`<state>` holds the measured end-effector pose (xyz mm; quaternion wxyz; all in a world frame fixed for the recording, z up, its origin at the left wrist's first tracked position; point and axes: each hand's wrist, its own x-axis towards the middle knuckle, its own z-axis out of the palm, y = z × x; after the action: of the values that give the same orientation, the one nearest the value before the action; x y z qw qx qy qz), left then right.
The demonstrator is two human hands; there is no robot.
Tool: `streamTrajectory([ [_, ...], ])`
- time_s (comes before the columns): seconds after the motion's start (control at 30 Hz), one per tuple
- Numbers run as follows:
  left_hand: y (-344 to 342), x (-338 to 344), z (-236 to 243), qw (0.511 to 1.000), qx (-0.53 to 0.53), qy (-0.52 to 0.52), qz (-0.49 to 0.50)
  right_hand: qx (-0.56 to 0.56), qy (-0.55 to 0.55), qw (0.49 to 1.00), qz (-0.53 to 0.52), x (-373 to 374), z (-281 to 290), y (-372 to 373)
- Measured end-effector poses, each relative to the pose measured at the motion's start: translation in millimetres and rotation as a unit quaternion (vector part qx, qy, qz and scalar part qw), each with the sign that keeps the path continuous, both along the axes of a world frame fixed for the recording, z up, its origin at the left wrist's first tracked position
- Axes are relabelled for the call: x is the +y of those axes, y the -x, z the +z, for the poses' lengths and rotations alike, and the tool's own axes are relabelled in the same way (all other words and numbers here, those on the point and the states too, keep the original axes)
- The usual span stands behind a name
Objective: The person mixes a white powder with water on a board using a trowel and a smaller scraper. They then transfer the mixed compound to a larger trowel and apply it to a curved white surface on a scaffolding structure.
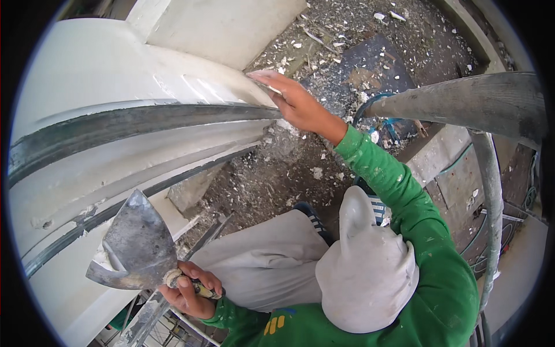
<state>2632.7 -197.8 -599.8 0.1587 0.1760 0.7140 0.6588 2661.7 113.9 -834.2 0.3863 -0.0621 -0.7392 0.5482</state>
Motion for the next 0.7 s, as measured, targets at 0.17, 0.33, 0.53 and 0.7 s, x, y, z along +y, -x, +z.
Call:
streamTrajectory([
  [0.17, -5.7, 7.5, 0.5, 1.000, -0.022, -0.002, 0.006, -0.028, 0.031, 0.998, 0.049, -33.5, -6.3, -2.7],
  [0.33, -11.3, 8.6, -0.2, 0.996, -0.022, 0.064, -0.055, -0.110, 0.015, 0.994, -0.012, -28.0, 16.4, -74.3],
  [0.53, -8.1, 14.6, 0.4, 0.973, -0.021, 0.202, -0.110, 0.000, -0.291, 0.951, -0.103, -19.5, 136.5, -63.7],
  [0.7, -6.0, 23.0, 2.7, 0.941, 0.103, 0.283, -0.153, 0.080, -0.381, 0.919, -0.067, -55.7, 186.4, -45.2],
])
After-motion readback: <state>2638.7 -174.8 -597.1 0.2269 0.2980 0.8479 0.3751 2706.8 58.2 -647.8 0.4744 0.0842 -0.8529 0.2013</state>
